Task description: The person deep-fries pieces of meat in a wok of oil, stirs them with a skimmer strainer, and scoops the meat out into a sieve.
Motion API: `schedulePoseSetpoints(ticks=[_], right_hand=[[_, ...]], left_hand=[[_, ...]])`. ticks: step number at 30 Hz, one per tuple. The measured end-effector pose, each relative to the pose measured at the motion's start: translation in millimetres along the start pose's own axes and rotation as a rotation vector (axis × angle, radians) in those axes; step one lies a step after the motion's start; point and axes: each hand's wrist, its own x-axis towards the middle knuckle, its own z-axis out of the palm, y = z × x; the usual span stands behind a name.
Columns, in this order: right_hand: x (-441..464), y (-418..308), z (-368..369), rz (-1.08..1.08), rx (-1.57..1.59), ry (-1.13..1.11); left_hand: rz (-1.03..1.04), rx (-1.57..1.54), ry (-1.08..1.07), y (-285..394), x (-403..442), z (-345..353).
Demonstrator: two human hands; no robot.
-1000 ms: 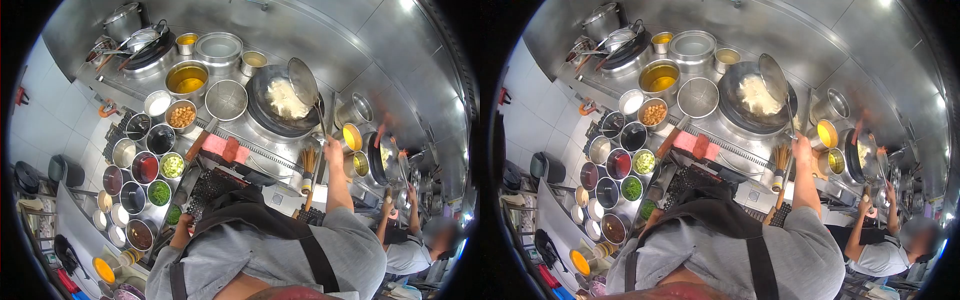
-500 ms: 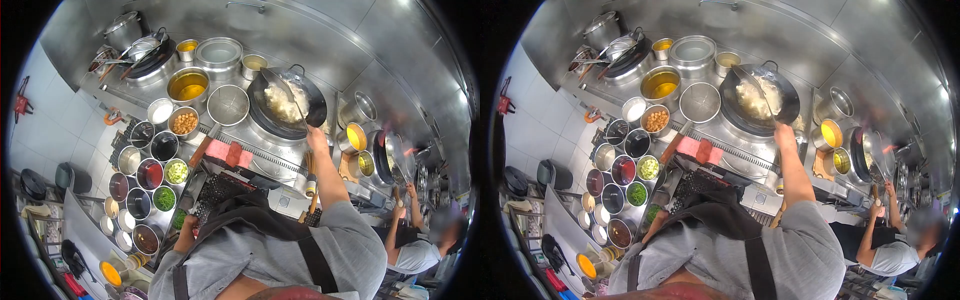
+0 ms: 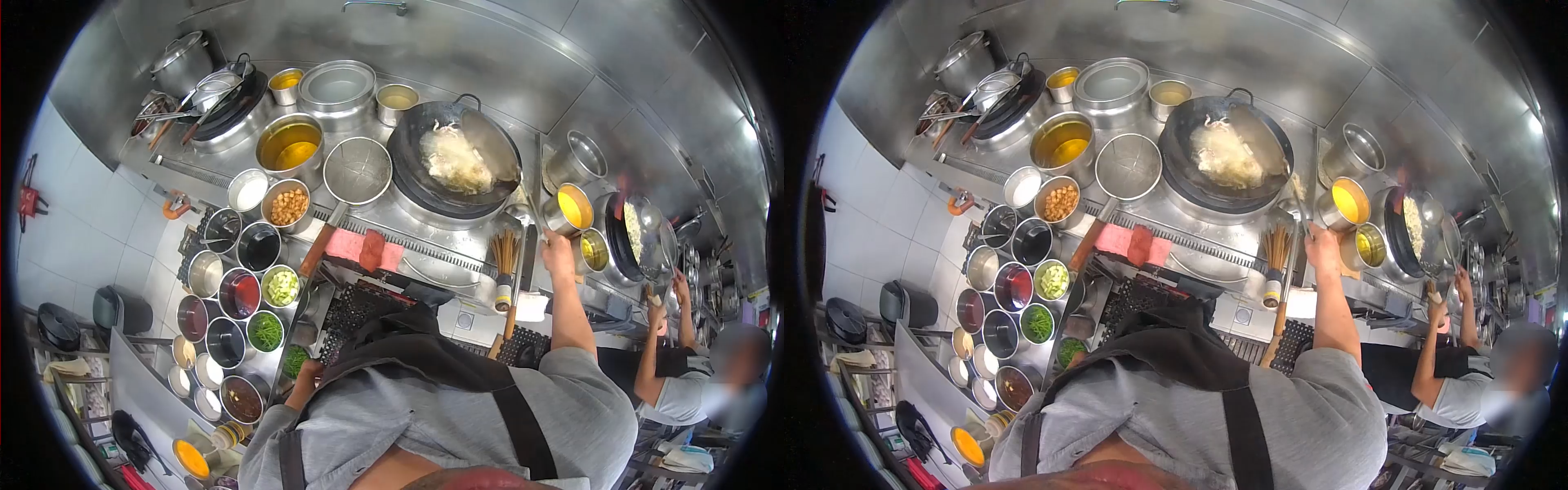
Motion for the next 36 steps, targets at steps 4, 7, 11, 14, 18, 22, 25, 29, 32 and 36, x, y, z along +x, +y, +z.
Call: schedulePoseSetpoints(ticks=[4,7,11,14,18,22,25,29,32,36], right_hand=[[19.5,-7.3,-2.0,-0.016,-0.05,0.117],[37.2,-9.1,38.1,0.057,-0.102,0.073],[47.1,-25.7,82.9,0.055,0.055,0.043],[56.9,-38.2,66.2,0.021,-0.008,0.064],[64.0,-68.7,39.7,0.088,-0.141,0.079],[79.2,-67.9,66.2,0.06,-0.221,0.085],[77.3,-59.9,96.3,0.015,-0.224,0.025],[65.7,-49.5,111.3,-0.084,-0.202,-0.005],[49.1,-40.2,97.9,-0.096,-0.193,-0.003],[36.3,-25.9,75.2,-0.095,-0.144,0.017]], left_hand=[[0.106,0.219,-0.09,19.6,1.9,-16.8],[0.571,0.586,0.245,35.9,-11.6,-26.2],[0.306,0.203,0.207,64.7,-32.7,-22.3],[0.411,0.09,0.043,58.1,-47.7,-18.0],[0.293,0.663,0.067,33.4,-23.2,7.6],[-0.049,0.052,0.14,-12.3,-41.7,29.4],[-0.089,-0.016,0.131,-25.6,-42.0,35.0],[-0.097,-0.046,0.133,-25.1,-36.8,33.9],[-0.032,0.076,0.111,-7.0,-27.0,22.5],[0.13,0.153,0.16,35.6,-43.4,5.5]])
